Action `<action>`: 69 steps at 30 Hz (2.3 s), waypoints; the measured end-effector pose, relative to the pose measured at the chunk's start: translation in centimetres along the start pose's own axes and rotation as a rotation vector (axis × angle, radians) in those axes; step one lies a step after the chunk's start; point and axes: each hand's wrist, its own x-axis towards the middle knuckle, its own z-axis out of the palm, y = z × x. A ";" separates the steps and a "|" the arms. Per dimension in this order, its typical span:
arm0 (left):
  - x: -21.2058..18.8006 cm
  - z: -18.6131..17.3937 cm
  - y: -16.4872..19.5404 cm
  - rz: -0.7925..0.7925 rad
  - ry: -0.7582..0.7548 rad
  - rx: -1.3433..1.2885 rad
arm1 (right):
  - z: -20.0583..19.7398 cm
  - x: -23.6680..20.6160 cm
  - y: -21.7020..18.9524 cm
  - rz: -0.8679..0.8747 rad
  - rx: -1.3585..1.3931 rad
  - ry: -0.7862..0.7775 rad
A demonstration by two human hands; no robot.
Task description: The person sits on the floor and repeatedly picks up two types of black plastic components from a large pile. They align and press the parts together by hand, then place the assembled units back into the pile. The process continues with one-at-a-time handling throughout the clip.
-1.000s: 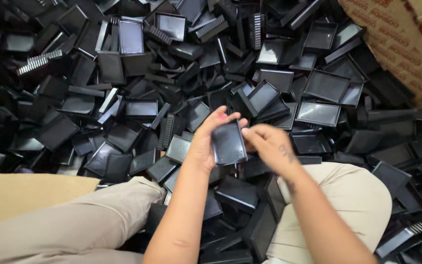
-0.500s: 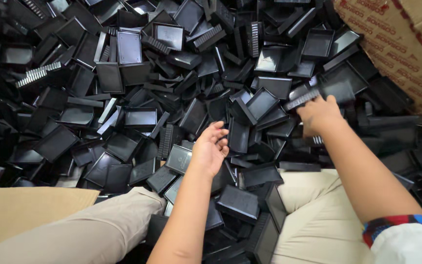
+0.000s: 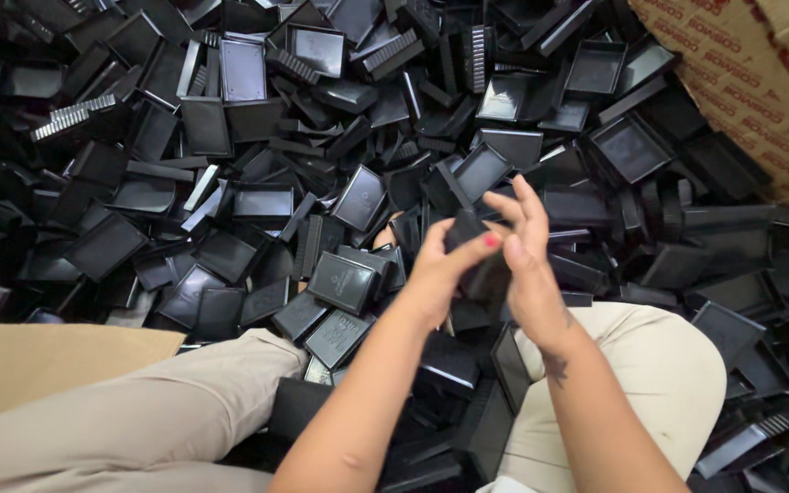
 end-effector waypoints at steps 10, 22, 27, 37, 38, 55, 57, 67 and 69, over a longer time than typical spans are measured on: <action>1.6 -3.8 1.1 -0.118 -0.066 -0.536 | 1.5 -1.0 0.2 0.033 -0.697 -0.287; 2.6 -2.2 -1.1 -0.035 0.075 -0.241 | -1.7 2.0 -1.5 -0.284 -0.656 0.547; 1.9 0.9 -3.7 -0.028 -0.161 -0.214 | 0.1 0.9 0.9 0.053 -0.504 0.408; 0.7 1.6 -3.5 0.482 0.128 0.436 | 0.0 0.4 3.7 0.081 -0.387 0.377; 0.8 1.4 -2.9 0.503 0.187 0.452 | 0.1 -0.1 3.4 0.100 -0.355 0.339; -0.1 -1.4 1.7 0.496 -0.041 0.410 | 1.2 -1.7 -0.9 0.088 -0.782 -0.313; -0.6 -2.7 3.1 0.524 -0.075 0.915 | -0.8 -1.0 -1.9 0.224 -0.907 -0.309; 8.4 -8.6 6.1 0.126 0.721 1.660 | -13.3 0.2 0.3 0.525 -1.439 -0.041; 9.2 -9.5 5.8 0.034 0.628 1.745 | -14.0 -0.1 0.9 0.337 -1.194 0.146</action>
